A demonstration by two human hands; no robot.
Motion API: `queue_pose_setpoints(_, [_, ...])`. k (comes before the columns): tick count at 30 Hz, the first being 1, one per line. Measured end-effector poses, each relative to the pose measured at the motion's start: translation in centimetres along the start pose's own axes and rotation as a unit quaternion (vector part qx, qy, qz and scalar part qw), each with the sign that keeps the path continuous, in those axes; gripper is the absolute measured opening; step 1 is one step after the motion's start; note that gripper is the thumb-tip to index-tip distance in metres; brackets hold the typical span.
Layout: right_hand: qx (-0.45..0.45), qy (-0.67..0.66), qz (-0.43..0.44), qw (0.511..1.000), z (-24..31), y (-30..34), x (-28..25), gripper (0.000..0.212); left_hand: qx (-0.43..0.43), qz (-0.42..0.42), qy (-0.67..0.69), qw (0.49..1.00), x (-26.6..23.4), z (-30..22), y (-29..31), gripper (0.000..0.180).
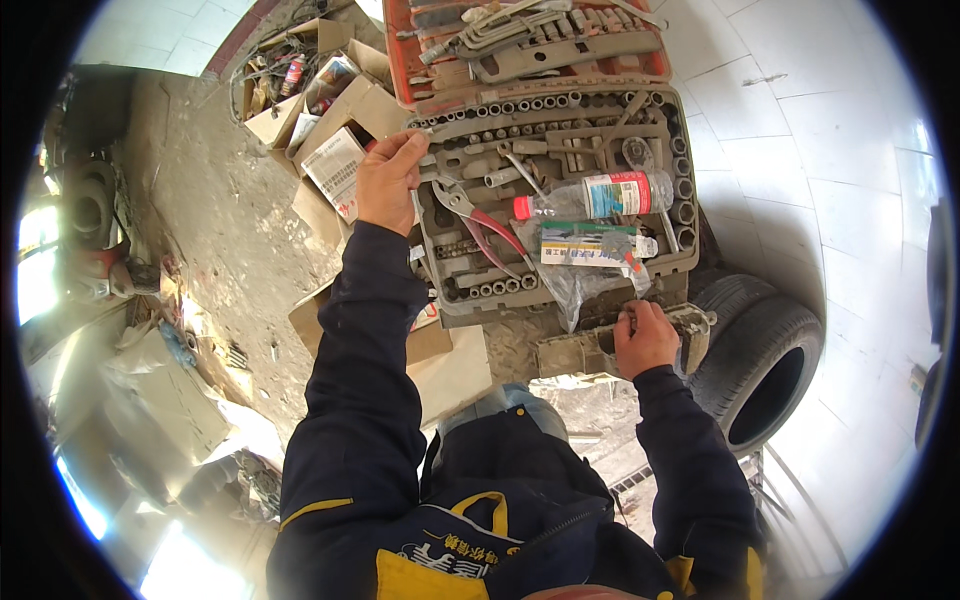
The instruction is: The person opens a toolbox and rearranges various hand tools, including wrenches, sockets, and pliers, into their designated slots. They also move a plastic bottle and a small plastic bag within the toolbox. The person briefly walks away and returns to continue organizing.
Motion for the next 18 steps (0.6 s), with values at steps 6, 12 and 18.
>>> queue_pose_setpoints(6, [0.010,-0.008,-0.001,1.000,0.1,-0.1,-0.2,0.015,0.049,0.023,-0.029,0.998,0.8,-0.9,0.0,0.025])
queue_pose_setpoints(12, [0.004,0.004,0.005,1.000,0.1,-0.1,-0.2,0.016,0.123,-0.047,-0.318,0.939,0.3,-0.5,-1.4,0.032])
queue_pose_setpoints(18, [-0.019,0.002,-0.022,1.000,0.3,-0.1,-0.4,0.013,0.145,-0.047,-0.394,0.906,0.5,-0.2,-2.4,0.031])
Point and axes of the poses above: each hand's wrist, its own y-axis away from the middle knuckle, its own x-axis out of the palm, z = x × y, the point moved 9 cm from there along -y, towards the middle knuckle, and after that the axes turned 6 degrees about -z, right-handed, at the moved point
